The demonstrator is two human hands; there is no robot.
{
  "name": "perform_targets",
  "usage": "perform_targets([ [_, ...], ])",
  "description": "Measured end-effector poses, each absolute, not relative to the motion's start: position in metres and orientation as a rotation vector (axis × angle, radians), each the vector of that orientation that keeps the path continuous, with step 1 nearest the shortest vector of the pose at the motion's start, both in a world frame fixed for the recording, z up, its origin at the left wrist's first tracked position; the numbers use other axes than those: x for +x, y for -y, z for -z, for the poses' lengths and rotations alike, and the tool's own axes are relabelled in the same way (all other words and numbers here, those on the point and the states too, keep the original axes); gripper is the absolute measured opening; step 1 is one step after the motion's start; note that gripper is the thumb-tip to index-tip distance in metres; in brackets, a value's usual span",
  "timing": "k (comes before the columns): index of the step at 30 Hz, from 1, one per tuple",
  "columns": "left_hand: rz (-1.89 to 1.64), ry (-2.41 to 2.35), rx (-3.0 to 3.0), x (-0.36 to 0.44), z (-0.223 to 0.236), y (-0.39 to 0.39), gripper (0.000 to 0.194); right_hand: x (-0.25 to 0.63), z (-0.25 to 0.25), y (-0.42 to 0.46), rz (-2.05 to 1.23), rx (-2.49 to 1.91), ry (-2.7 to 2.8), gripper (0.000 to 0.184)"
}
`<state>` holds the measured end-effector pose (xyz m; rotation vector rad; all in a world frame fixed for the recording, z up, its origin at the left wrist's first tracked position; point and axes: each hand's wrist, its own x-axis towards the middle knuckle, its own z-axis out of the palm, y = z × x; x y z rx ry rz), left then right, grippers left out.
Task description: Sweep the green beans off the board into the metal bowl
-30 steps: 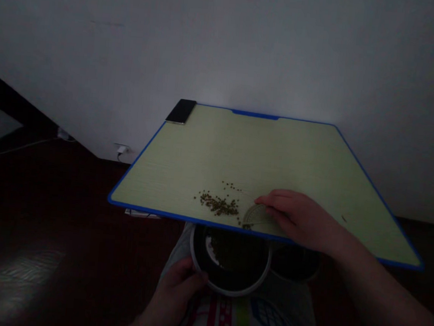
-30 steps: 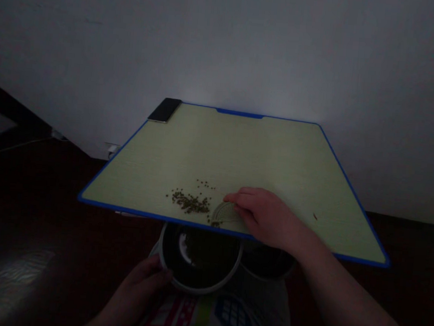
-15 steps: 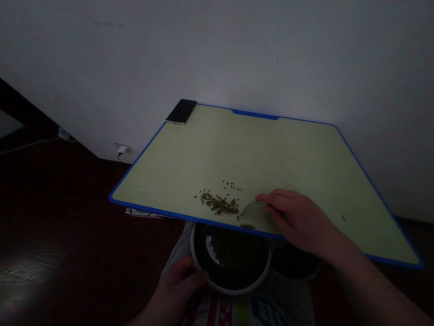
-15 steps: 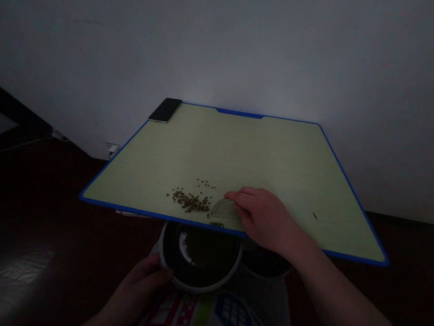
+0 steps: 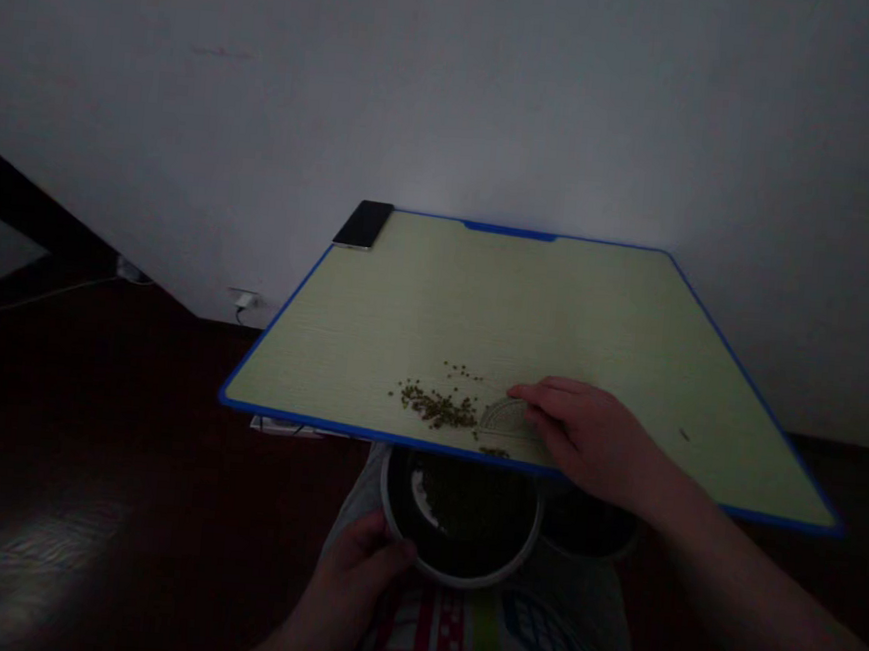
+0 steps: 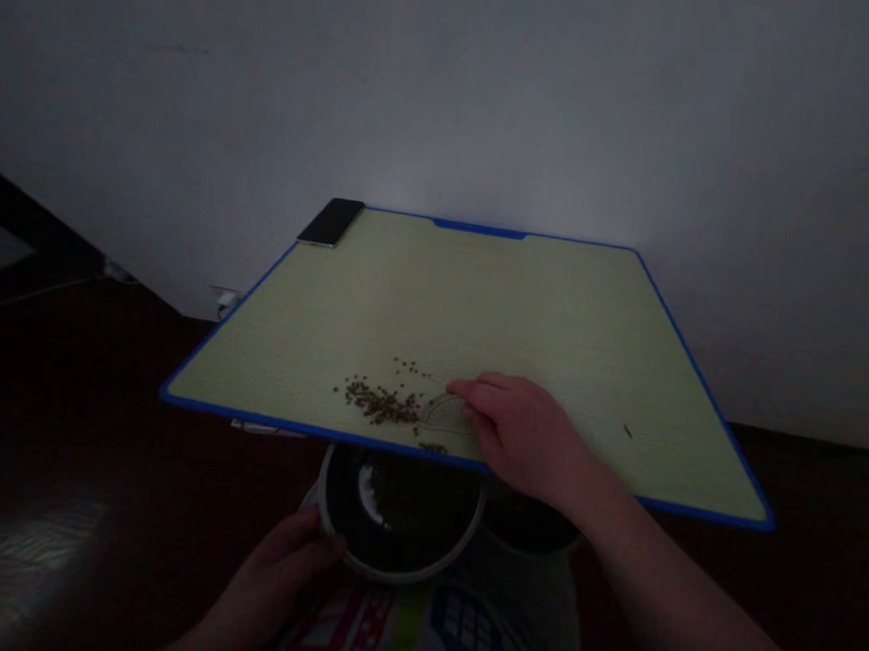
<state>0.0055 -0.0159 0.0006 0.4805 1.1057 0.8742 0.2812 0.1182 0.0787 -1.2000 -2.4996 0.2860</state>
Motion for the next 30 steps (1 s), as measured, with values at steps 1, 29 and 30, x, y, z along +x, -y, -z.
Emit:
perform_targets([
  [1, -0.870, -1.091, 0.460, 0.006, -0.001, 0.016, 0.023, 0.280, -0.079, -0.118, -0.284, -1.192, 2.504, 0.039],
  [29, -0.855, -1.104, 0.451, 0.006, 0.002, 0.016, 0.026, 0.270, -0.074, -0.110, -0.612, -1.226, 2.375, 0.037],
  [30, -0.855, -1.113, 0.456, 0.005, 0.003, 0.016, 0.026, 0.271, -0.074, -0.109, -0.622, -1.227, 2.373, 0.037],
])
